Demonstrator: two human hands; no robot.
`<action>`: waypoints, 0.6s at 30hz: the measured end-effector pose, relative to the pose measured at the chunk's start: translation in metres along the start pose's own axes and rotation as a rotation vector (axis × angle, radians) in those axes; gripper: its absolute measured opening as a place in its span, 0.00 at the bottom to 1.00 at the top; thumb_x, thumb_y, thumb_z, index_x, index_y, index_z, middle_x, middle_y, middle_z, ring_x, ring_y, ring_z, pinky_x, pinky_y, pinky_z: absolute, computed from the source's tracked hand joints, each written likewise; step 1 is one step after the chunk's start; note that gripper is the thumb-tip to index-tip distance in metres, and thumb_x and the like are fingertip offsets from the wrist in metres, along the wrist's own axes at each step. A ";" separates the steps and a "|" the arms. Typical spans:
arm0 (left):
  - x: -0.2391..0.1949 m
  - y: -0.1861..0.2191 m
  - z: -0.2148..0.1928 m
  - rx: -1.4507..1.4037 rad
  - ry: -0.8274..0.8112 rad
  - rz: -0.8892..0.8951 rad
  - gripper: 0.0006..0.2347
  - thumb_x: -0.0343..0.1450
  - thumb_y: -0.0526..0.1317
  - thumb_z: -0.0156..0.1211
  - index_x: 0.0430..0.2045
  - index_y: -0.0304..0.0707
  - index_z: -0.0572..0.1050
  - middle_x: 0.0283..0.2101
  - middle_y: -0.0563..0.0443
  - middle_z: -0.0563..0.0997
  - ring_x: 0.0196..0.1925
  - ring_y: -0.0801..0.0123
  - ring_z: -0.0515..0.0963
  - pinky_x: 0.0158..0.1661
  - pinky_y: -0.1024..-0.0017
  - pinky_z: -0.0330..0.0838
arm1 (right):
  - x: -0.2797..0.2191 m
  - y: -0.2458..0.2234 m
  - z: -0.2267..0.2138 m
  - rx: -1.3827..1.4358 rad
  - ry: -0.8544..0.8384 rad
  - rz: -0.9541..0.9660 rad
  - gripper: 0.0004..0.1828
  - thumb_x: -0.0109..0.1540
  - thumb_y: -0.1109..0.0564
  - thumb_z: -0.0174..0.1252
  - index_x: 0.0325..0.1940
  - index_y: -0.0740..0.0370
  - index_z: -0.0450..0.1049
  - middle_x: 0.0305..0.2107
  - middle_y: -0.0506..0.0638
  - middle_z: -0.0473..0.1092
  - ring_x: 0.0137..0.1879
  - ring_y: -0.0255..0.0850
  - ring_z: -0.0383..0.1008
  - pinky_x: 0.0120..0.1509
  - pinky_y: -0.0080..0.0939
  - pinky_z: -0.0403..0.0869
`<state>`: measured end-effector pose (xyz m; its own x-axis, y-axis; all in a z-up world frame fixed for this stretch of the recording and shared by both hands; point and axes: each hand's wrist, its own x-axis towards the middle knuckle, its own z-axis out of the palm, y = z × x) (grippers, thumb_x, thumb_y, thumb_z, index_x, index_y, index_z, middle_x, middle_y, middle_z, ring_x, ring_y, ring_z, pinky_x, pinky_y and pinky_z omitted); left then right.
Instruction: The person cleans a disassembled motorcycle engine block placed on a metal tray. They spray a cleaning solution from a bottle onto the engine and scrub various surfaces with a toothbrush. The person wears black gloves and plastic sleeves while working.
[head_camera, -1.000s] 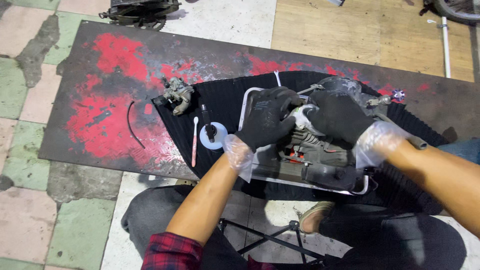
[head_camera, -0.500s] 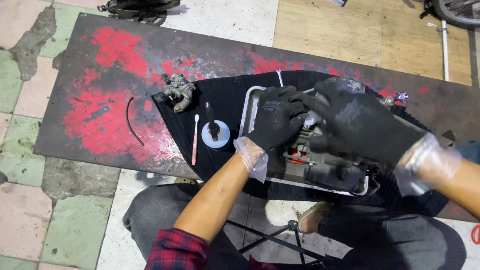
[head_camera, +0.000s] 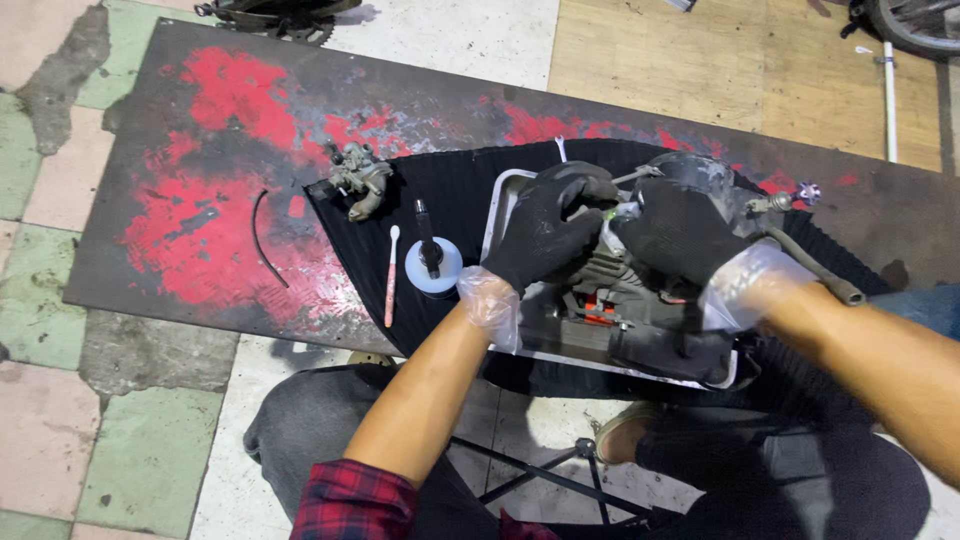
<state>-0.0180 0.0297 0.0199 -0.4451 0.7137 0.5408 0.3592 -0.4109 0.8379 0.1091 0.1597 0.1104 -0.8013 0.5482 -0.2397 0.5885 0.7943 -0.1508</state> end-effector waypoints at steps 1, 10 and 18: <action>0.000 0.001 0.001 -0.019 -0.011 0.005 0.11 0.65 0.35 0.62 0.41 0.36 0.80 0.51 0.44 0.80 0.58 0.56 0.80 0.62 0.62 0.73 | 0.003 0.012 0.010 0.040 0.017 0.015 0.26 0.59 0.41 0.61 0.44 0.68 0.79 0.31 0.67 0.76 0.39 0.62 0.78 0.45 0.58 0.75; -0.004 0.029 -0.001 0.402 -0.097 0.163 0.18 0.60 0.51 0.72 0.39 0.45 0.80 0.47 0.53 0.79 0.55 0.59 0.76 0.54 0.57 0.63 | 0.040 0.098 0.064 -0.160 -0.058 -0.148 0.25 0.62 0.39 0.58 0.36 0.67 0.82 0.28 0.69 0.74 0.36 0.62 0.78 0.41 0.57 0.76; -0.004 0.013 0.003 0.415 -0.145 0.133 0.12 0.64 0.45 0.69 0.39 0.47 0.84 0.48 0.56 0.81 0.52 0.62 0.77 0.53 0.59 0.64 | 0.035 0.063 0.029 0.063 -0.226 0.155 0.18 0.63 0.48 0.60 0.37 0.68 0.82 0.26 0.65 0.75 0.34 0.57 0.80 0.43 0.55 0.76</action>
<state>-0.0092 0.0229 0.0281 -0.2639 0.7546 0.6008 0.7170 -0.2632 0.6455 0.1209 0.2216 0.0644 -0.6613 0.5837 -0.4712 0.7132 0.6838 -0.1538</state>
